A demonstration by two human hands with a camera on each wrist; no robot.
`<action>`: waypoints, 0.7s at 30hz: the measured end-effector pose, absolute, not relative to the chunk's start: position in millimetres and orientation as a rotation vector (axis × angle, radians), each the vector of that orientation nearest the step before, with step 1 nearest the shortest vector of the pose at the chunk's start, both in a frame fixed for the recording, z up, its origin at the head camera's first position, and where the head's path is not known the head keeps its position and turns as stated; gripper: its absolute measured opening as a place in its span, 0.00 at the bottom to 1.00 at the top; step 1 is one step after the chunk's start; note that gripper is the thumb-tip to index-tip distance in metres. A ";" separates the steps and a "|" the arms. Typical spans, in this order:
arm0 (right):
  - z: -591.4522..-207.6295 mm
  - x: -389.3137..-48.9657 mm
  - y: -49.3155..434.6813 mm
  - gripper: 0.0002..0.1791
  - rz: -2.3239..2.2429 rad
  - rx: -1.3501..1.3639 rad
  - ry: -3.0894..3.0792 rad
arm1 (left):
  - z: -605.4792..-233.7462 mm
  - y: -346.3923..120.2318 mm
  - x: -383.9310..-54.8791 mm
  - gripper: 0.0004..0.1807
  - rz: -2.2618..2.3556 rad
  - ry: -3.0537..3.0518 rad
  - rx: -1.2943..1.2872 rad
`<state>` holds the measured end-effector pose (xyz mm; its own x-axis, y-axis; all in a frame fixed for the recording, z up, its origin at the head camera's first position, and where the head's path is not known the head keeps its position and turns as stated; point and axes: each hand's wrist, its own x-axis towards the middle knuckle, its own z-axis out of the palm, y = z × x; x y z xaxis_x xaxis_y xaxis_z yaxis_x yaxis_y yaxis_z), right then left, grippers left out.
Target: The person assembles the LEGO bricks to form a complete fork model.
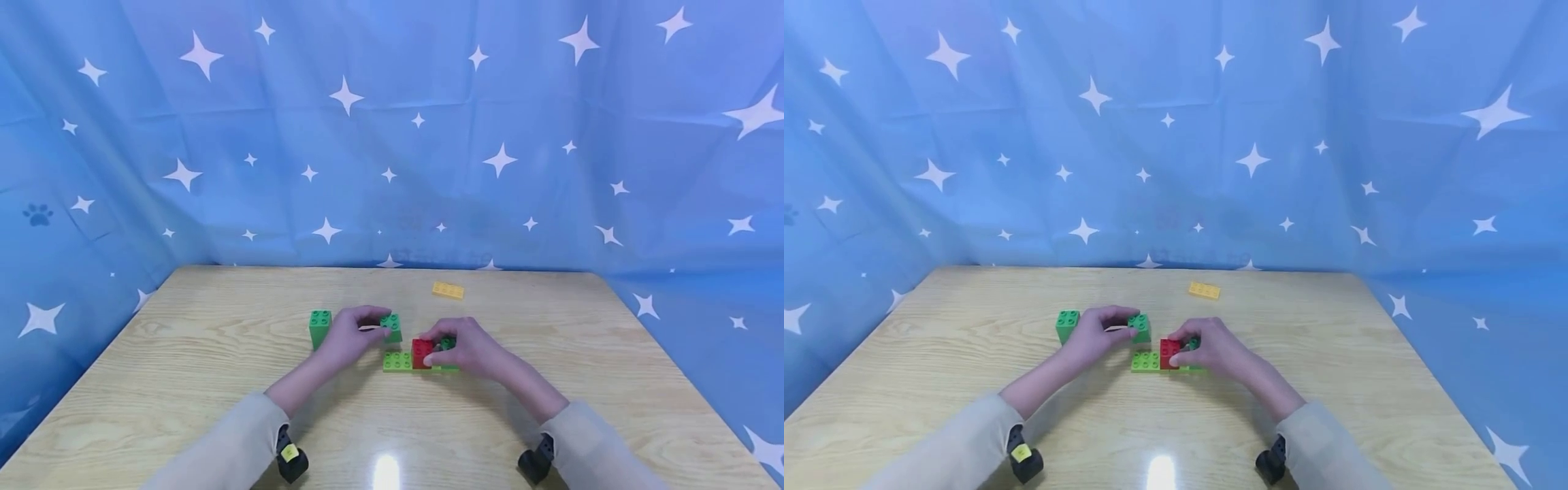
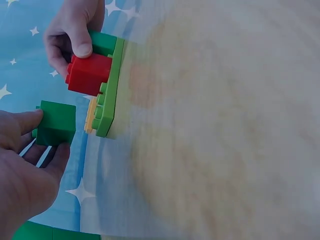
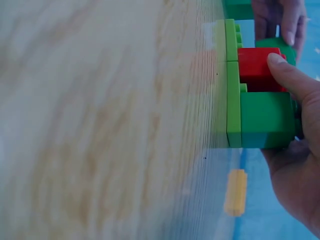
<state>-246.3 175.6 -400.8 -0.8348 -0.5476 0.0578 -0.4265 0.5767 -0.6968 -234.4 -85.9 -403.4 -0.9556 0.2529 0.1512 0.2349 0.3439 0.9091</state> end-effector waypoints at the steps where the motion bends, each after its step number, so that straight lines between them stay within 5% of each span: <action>1: -400.3 -246.0 175.3 0.20 -1.104 -0.817 2.641 | -404.0 -87.6 -232.6 0.19 1.734 2.562 0.479; 21: -399.4 -245.9 174.0 0.19 -1.109 -0.752 2.642 | -414.3 -101.8 -205.7 0.16 1.811 2.433 0.505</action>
<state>-245.9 174.0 -399.4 -0.8560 -0.5162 0.0294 -0.3825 0.5940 -0.7077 -205.7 -101.8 -414.3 -0.9439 0.2987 0.1410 0.2208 0.2530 0.9419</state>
